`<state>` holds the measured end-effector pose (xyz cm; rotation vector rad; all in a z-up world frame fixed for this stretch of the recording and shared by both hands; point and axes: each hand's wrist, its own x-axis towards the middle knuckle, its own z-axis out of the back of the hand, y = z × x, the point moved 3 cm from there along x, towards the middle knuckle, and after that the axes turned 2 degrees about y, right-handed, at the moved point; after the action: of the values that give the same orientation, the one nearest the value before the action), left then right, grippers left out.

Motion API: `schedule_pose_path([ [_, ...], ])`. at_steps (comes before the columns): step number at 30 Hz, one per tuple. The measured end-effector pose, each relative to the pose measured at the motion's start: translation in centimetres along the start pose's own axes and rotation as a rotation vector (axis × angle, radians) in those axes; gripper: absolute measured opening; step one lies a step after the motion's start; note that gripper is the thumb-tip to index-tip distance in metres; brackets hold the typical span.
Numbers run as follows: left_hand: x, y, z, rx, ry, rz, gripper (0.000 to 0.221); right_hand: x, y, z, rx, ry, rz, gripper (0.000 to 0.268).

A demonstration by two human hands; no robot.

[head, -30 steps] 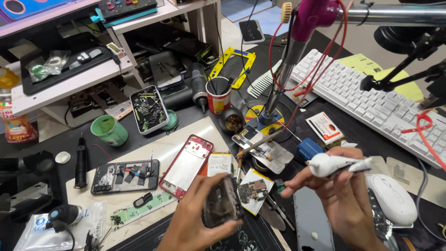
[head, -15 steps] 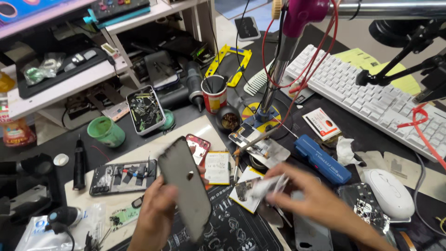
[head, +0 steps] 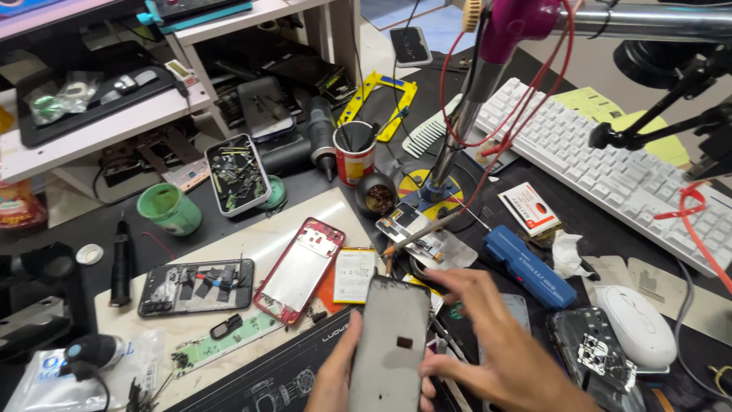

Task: The person disassembles mobile phones, handling screens, batteries, and internal circuit boards, and then uses a tube of adhesive and a screwdriver to work on a phone screen assembly.

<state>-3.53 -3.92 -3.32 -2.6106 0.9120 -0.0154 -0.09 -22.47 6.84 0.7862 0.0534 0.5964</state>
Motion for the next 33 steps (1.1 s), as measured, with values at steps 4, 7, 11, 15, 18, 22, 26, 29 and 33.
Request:
schedule_pose_path([
  [4,0.9,2.7,2.9,-0.006,-0.203,0.112,0.077,0.1,0.5,-2.3,0.147,-0.030,-0.035,0.108],
  [7,1.5,3.3,4.2,0.096,-0.297,0.008,0.068,0.2,0.0,-2.7,0.130,-0.170,0.024,0.081],
  [11,1.6,4.2,4.2,0.094,-0.247,0.090,0.062,0.4,-2.6,-3.6,0.519,-0.146,-0.429,0.049],
  [15,1.8,3.9,4.5,0.054,-0.212,0.114,0.062,0.5,-3.6,-4.5,0.616,-0.216,-0.416,0.034],
  [18,1.7,3.4,5.0,0.066,-0.186,0.057,0.065,0.2,-4.1,-5.2,0.524,-0.202,-0.396,0.031],
  [22,2.2,2.9,5.4,0.026,-0.357,0.021,0.058,0.5,-4.2,-5.0,0.421,-0.148,-0.373,0.030],
  [26,1.4,3.2,4.3,0.116,-0.173,0.111,0.067,0.9,-3.5,-3.5,0.376,-0.055,-0.453,0.031],
  [29,1.5,2.7,3.9,0.088,-0.169,0.080,0.069,1.0,-2.1,-2.1,0.103,-0.119,-0.237,0.041],
  [33,2.2,1.5,4.2,-0.195,-0.343,0.014,0.064,0.1,-0.1,-5.4,-0.658,-0.271,0.365,0.059],
])
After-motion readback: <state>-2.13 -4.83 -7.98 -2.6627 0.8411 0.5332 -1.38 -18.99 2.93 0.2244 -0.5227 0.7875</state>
